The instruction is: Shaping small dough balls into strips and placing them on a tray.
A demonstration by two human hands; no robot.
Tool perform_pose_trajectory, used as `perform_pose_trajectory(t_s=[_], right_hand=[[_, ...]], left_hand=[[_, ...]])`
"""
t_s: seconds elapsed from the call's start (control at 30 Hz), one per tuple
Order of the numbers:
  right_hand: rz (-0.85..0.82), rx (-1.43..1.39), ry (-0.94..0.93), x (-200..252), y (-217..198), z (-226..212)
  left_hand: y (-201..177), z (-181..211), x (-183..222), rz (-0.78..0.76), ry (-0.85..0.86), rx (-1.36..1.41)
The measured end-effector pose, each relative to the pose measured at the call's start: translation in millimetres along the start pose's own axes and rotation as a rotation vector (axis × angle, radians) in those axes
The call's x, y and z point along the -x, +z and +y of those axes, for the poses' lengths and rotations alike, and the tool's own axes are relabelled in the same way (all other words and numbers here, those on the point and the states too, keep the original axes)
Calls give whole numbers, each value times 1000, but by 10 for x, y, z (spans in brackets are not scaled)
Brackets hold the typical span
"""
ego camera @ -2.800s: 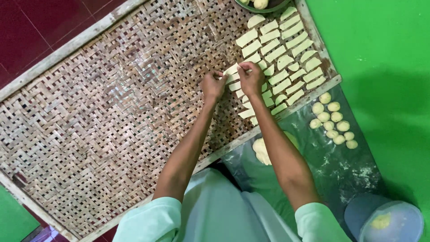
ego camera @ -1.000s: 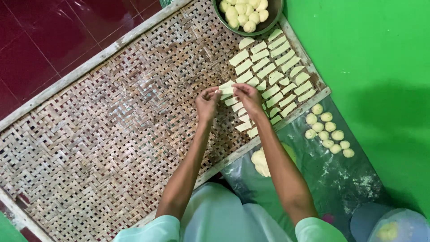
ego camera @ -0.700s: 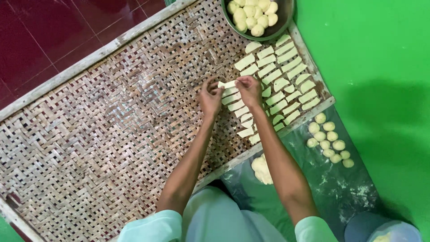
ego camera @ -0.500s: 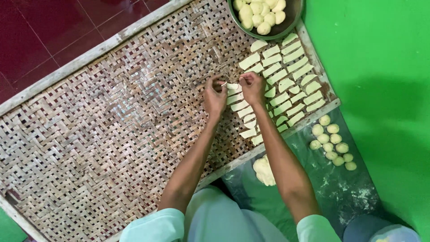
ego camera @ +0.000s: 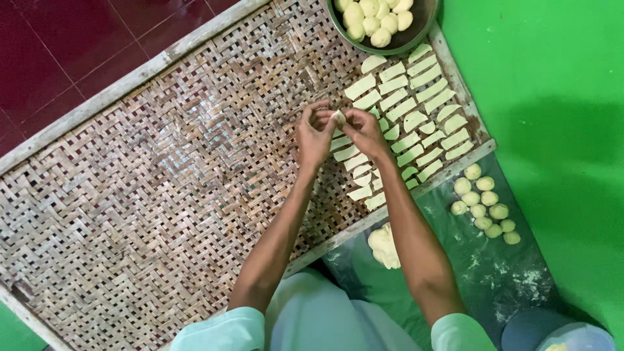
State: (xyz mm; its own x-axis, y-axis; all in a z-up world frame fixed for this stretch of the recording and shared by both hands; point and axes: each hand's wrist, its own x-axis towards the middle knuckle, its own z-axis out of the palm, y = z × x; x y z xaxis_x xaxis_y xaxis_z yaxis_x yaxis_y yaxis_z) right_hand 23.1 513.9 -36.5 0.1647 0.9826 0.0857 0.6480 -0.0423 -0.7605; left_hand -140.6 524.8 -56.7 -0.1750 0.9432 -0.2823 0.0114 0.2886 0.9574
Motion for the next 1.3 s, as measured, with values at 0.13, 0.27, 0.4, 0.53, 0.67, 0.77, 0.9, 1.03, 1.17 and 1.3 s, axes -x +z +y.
perform_pose_trajectory(t_s=[0.13,0.27,0.4,0.53,0.67,0.77,0.9,1.03,1.17,1.3], right_hand=[[20,7,4,-52,-41,80],[44,17,19,-155,15,101],[65,31,39,-176,122,56],[80,42,50,-173,238,-4],[101,57,67,-145,309,-21],[108,77,84,-117,311,-30],[103,153,46,-92,285,-61],[109,183,59,-49,323,37],[125,193,49,-37,326,97],[206,149,1,19,324,81]], left_hand=[[-41,-65,-76,3,22,-20],[-37,-113,-80,7,45,-54],[67,-154,-24,9,62,-87],[93,-205,8,11,75,-106],[67,-272,15,15,93,-135],[47,-295,34,20,93,-102],[-2,-163,39,11,78,-40],[-48,13,83,12,57,-129],[-64,-114,87,26,121,-347],[-184,363,245,-134,209,-518]])
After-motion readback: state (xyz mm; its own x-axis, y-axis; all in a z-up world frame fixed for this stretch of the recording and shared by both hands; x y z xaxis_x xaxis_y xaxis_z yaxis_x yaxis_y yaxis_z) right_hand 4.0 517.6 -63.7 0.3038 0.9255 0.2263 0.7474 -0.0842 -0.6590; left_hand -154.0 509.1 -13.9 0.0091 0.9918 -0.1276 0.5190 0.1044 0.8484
